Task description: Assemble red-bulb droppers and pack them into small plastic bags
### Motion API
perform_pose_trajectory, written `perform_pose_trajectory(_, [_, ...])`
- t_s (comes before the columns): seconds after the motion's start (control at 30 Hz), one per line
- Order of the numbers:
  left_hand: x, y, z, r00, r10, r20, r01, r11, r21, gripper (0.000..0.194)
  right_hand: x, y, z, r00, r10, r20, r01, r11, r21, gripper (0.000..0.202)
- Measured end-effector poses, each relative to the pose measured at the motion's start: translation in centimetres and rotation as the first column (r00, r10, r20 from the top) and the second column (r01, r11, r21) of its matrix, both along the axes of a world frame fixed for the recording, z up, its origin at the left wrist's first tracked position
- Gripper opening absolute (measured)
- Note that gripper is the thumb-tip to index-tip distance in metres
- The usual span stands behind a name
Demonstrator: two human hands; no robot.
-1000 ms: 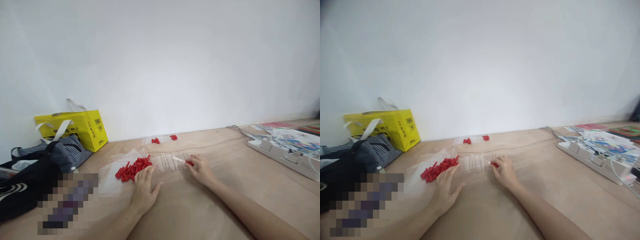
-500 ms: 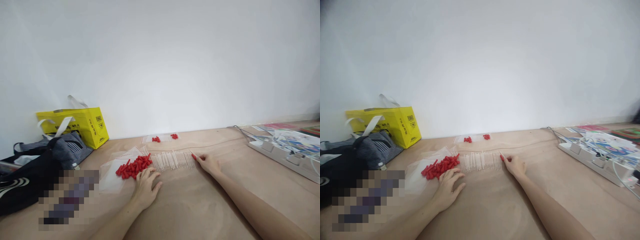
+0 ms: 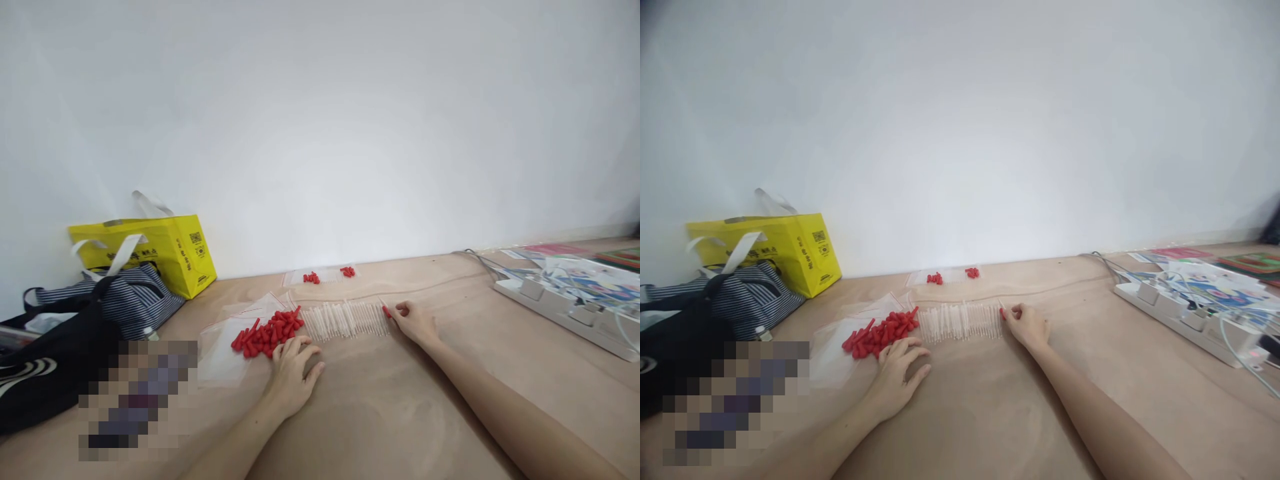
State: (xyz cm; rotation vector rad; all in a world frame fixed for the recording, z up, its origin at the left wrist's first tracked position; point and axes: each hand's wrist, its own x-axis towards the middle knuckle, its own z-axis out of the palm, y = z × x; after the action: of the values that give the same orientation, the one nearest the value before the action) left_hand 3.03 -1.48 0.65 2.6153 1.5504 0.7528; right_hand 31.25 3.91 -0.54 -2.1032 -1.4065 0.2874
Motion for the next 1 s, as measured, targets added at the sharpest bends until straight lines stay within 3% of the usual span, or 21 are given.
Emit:
perform_pose_trajectory(0.17, [-0.1, 0.1, -0.2, 1.000, -0.014, 0.016, 0.014, 1.000, 0.007, 0.013, -0.5, 0.1, 0.3, 0.985, 0.097, 0.140, -0.100, 0.995, 0.015, 0.028])
perform_pose_trajectory(0.3, [0.0, 0.0, -0.1, 1.000, -0.012, 0.013, 0.012, 1.000, -0.004, 0.013, -0.8, 0.3, 0.0, 0.978, 0.097, 0.187, -0.102, 0.995, 0.017, 0.025])
perform_pose_trajectory(0.47, [-0.1, 0.1, -0.1, 1.000, -0.020, 0.022, 0.020, 1.000, 0.019, 0.018, -1.5, -0.1, 0.0, 0.984, 0.087, 0.155, -0.113, 0.980, 0.167, 0.026])
perform_pose_trajectory(0.57, [-0.2, 0.3, -0.4, 0.997, -0.046, 0.057, 0.043, 0.997, 0.058, 0.032, -2.9, -1.5, 0.3, 0.929, 0.343, 0.142, -0.369, 0.889, 0.270, 0.023])
perform_pose_trajectory(0.67, [-0.2, 0.4, -0.6, 0.990, -0.113, 0.088, 0.106, 0.991, 0.077, 0.036, -5.4, -3.7, 0.4, 0.761, 0.619, 0.197, -0.648, 0.707, 0.283, 0.018])
perform_pose_trajectory(0.73, [-0.1, 0.3, -0.6, 0.978, -0.184, 0.100, 0.178, 0.982, 0.064, 0.034, -7.0, -5.1, 0.5, 0.680, 0.696, 0.233, -0.733, 0.632, 0.250, 0.014])
perform_pose_trajectory(0.87, [0.5, 0.0, -0.2, 0.942, -0.303, 0.143, 0.313, 0.949, -0.048, 0.022, -8.9, -6.5, 0.6, 0.605, 0.755, 0.253, -0.796, 0.573, 0.193, 0.014])
perform_pose_trajectory(0.93, [0.7, -0.2, 0.1, 0.931, -0.329, 0.156, 0.346, 0.933, -0.096, 0.019, -8.5, -6.0, 0.8, 0.617, 0.749, 0.241, -0.787, 0.589, 0.183, 0.015])
perform_pose_trajectory(1.0, [0.7, -0.2, 0.2, 0.934, -0.321, 0.157, 0.340, 0.933, -0.117, 0.021, -7.3, -4.7, 1.0, 0.728, 0.650, 0.219, -0.685, 0.706, 0.183, 0.017])
